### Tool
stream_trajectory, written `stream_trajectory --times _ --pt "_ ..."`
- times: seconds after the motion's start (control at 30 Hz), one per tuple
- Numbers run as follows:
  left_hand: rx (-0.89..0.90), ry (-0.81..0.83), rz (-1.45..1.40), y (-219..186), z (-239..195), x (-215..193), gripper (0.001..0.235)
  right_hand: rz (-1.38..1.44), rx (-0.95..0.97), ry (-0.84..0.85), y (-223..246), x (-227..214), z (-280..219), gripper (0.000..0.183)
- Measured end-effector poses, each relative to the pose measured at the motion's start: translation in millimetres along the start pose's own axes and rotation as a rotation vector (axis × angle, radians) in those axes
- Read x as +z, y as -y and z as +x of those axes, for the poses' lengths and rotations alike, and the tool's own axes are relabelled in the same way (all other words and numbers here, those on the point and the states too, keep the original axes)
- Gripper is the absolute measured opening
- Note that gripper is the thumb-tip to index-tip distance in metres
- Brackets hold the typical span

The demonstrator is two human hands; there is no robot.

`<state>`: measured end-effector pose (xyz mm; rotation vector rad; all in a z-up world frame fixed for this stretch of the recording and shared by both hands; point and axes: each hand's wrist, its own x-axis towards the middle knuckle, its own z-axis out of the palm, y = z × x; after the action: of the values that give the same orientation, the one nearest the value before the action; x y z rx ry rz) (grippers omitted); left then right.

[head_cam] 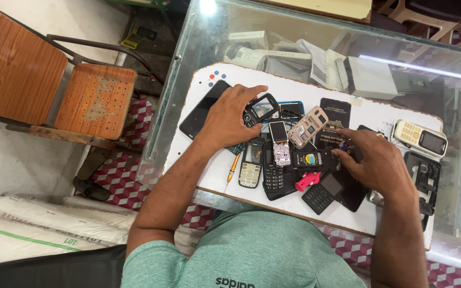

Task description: The person disassembles and reassembles several mobile phones on a workbench. They remove back covers and batteries, inspect internal components, and place parts back together. The person handles multiple phones and components one at a time.

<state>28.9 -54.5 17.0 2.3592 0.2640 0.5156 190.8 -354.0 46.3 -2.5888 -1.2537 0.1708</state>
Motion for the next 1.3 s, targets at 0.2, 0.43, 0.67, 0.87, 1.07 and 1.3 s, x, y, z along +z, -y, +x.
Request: stream_trajectory --times 0.2,0.43,0.67,0.87,1.07,1.3 --pt "-0.007 -0.001 0.009 -1.4 3.4 -4.9 0.077 -0.042 -0.024 0.002 -0.8 0.6 3.6 0.05" --pt "-0.022 -0.036 -0.082 -0.2 0.4 -1.1 0.074 -0.006 0.017 -0.003 -2.5 2.1 0.3 0.049" --pt "-0.047 -0.043 -0.109 1.7 -1.2 -0.1 0.076 0.014 0.034 0.007 -0.4 1.3 -0.5 0.049" --pt "-0.035 -0.048 -0.106 1.6 0.8 -0.4 0.076 0.003 0.041 0.029 1.0 -1.8 3.1 0.05" --pt "-0.047 -0.056 -0.105 2.4 0.0 0.2 0.075 -0.007 0.046 0.047 -0.3 -0.4 2.4 0.049" --pt "-0.054 -0.051 -0.137 3.7 0.3 0.0 0.076 -0.045 0.065 0.061 -1.7 2.0 2.6 0.051"
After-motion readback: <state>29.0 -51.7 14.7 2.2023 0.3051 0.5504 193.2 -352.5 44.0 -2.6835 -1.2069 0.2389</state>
